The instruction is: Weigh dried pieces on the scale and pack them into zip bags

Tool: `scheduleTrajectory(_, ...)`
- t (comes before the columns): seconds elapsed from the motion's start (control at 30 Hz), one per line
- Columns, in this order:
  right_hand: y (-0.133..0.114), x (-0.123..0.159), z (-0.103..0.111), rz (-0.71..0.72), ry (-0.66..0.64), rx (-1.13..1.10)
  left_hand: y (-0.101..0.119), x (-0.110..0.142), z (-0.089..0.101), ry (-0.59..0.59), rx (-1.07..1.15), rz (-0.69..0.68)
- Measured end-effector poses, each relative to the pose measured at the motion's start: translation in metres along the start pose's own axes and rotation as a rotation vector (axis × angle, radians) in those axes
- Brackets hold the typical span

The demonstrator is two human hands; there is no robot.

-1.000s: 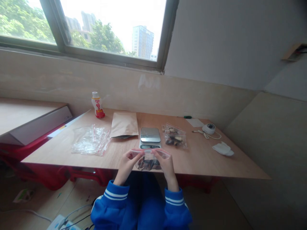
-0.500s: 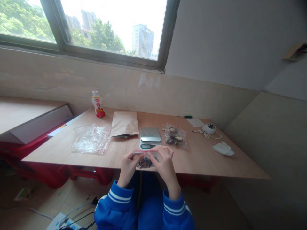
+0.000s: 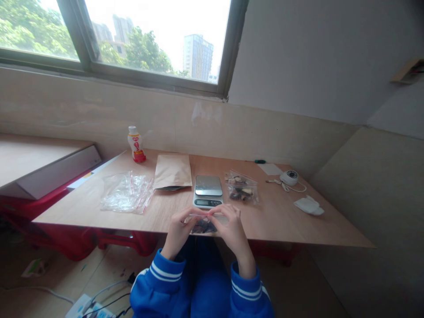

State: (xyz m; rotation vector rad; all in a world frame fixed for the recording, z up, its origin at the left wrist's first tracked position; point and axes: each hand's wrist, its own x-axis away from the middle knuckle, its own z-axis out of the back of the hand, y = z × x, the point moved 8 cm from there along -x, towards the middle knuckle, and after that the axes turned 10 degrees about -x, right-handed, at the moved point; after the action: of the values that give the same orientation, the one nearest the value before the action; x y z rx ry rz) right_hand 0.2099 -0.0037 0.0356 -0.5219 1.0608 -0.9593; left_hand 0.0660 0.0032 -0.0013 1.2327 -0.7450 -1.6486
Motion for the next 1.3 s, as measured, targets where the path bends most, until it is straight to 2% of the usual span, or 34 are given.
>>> scheduleTrajectory(0.13, -0.001, 0.000, 0.004, 0.031, 0.056, 0.036, 0.003, 0.000, 0.000, -0.010, -0.043, -0.029)
scheduleTrajectory(0.4, -0.003, 0.002, 0.003, 0.111, 0.155, 0.109, 0.005, 0.000, -0.003, -0.003, -0.040, -0.002)
scheduleTrajectory(0.6, -0.003, 0.002, -0.004, 0.117, 0.203, 0.135, 0.010, 0.002, 0.001, 0.112, -0.067, -0.006)
scheduleTrajectory(0.77, 0.003, -0.002, -0.012, 0.114, 0.147, 0.088, -0.002, 0.005, 0.010, 0.218, -0.080, 0.079)
scheduleTrajectory(0.9, 0.011, -0.002, -0.015, 0.138, 0.117, 0.071, -0.005, 0.007, 0.012, 0.194, -0.091, 0.089)
scheduleTrajectory(1.17, 0.013, 0.004, -0.002, 0.164, 0.261, 0.134, 0.013, 0.004, 0.005, 0.092, -0.061, 0.016)
scheduleTrajectory(1.3, 0.012, 0.004, 0.001, 0.179, 0.267, 0.104, 0.010, 0.003, 0.005, 0.100, -0.022, 0.051)
